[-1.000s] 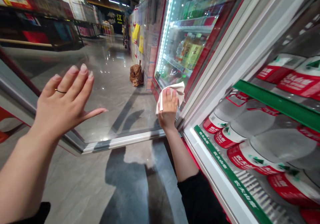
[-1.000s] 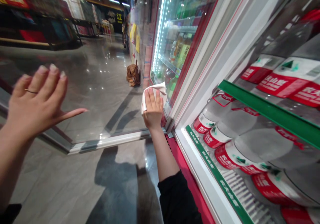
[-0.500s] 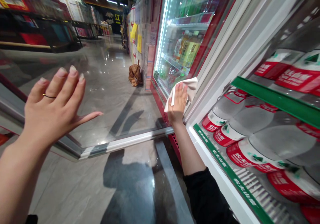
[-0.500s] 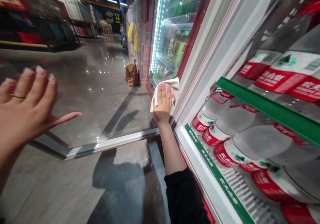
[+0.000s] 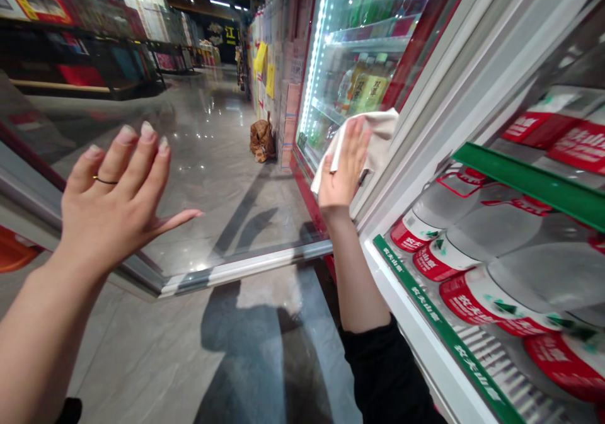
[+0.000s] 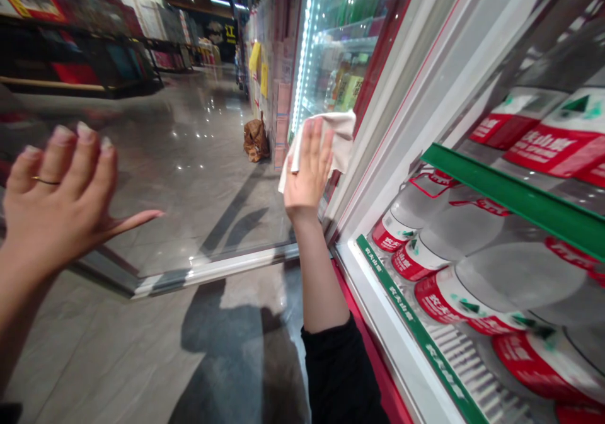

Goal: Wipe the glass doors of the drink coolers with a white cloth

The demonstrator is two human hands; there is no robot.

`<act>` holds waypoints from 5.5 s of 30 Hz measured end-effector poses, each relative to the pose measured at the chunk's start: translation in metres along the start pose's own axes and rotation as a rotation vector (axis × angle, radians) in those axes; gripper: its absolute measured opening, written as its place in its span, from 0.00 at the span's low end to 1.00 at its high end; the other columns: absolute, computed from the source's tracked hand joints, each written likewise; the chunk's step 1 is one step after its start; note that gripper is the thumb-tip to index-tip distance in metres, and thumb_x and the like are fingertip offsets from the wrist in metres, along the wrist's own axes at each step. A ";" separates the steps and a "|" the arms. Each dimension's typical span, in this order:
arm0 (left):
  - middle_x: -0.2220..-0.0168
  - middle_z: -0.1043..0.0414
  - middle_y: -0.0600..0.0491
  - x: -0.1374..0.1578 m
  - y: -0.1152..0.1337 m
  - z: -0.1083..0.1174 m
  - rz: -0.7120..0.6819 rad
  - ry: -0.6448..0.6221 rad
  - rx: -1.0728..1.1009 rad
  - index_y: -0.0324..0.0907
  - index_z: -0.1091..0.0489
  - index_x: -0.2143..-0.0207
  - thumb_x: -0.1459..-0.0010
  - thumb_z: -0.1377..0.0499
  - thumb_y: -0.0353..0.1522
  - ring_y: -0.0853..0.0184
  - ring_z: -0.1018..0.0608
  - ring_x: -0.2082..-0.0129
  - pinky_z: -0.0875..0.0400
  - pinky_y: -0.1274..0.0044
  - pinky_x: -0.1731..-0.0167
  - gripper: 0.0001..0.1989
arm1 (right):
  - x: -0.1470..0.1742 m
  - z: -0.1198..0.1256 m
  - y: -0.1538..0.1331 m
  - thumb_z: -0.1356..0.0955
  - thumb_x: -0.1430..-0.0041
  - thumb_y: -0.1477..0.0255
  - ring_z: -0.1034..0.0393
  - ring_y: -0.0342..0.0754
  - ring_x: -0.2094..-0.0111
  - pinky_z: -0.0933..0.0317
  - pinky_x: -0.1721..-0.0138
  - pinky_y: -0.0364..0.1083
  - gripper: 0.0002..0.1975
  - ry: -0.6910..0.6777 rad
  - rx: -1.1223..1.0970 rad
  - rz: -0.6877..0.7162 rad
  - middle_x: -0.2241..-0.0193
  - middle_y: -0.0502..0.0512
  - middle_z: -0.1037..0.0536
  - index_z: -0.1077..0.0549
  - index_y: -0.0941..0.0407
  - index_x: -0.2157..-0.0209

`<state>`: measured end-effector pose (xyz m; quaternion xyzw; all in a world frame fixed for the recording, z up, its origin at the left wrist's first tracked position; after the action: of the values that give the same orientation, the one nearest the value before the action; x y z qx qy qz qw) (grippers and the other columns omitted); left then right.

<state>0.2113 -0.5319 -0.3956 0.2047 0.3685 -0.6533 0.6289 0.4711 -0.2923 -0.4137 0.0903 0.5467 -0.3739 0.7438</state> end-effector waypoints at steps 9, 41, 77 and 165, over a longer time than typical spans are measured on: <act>0.18 0.58 0.48 -0.003 0.007 0.004 -0.080 0.076 -0.013 0.51 0.64 0.17 0.30 0.40 0.57 0.46 0.45 0.19 0.54 0.51 0.20 0.52 | 0.066 -0.017 0.020 0.44 0.23 0.68 0.50 0.63 0.19 0.49 0.23 0.72 0.34 -0.048 0.017 -0.022 0.24 0.67 0.34 0.44 0.55 0.20; 0.17 0.68 0.57 -0.011 0.015 0.002 0.013 -0.208 -0.058 0.42 0.36 0.25 0.25 0.51 0.55 0.60 0.65 0.17 0.71 0.68 0.19 0.37 | 0.143 -0.055 -0.146 0.37 0.24 0.80 0.25 0.48 0.33 0.36 0.29 0.49 0.31 -0.186 -0.101 0.480 0.37 0.47 0.17 0.27 0.39 0.29; 0.22 0.42 0.47 0.097 -0.028 0.031 -0.160 0.272 -0.350 0.38 0.57 0.18 0.27 0.44 0.27 0.70 0.58 0.18 0.61 0.75 0.19 0.41 | 0.078 -0.025 -0.256 0.36 0.27 0.80 0.35 0.53 0.26 0.41 0.25 0.52 0.47 -0.047 -0.173 0.510 0.28 0.46 0.27 0.68 0.45 0.20; 0.26 0.32 0.59 0.183 -0.057 -0.089 0.238 -0.005 -0.035 0.57 0.43 0.21 0.25 0.49 0.34 0.70 0.47 0.20 0.65 0.71 0.18 0.32 | 0.165 -0.075 -0.198 0.40 0.22 0.81 0.33 0.50 0.26 0.32 0.32 0.51 0.35 -0.472 -0.176 0.664 0.25 0.47 0.32 0.42 0.42 0.21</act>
<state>0.1152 -0.5927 -0.5738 0.2343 0.3515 -0.5680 0.7064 0.3056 -0.4664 -0.5334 0.1097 0.3322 -0.0760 0.9337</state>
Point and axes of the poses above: each hand's wrist, its own x-axis away from the middle knuckle, its own z-axis out of the back of the hand, y = z × x, the point moved 8 cm from there along -x, towards the middle knuckle
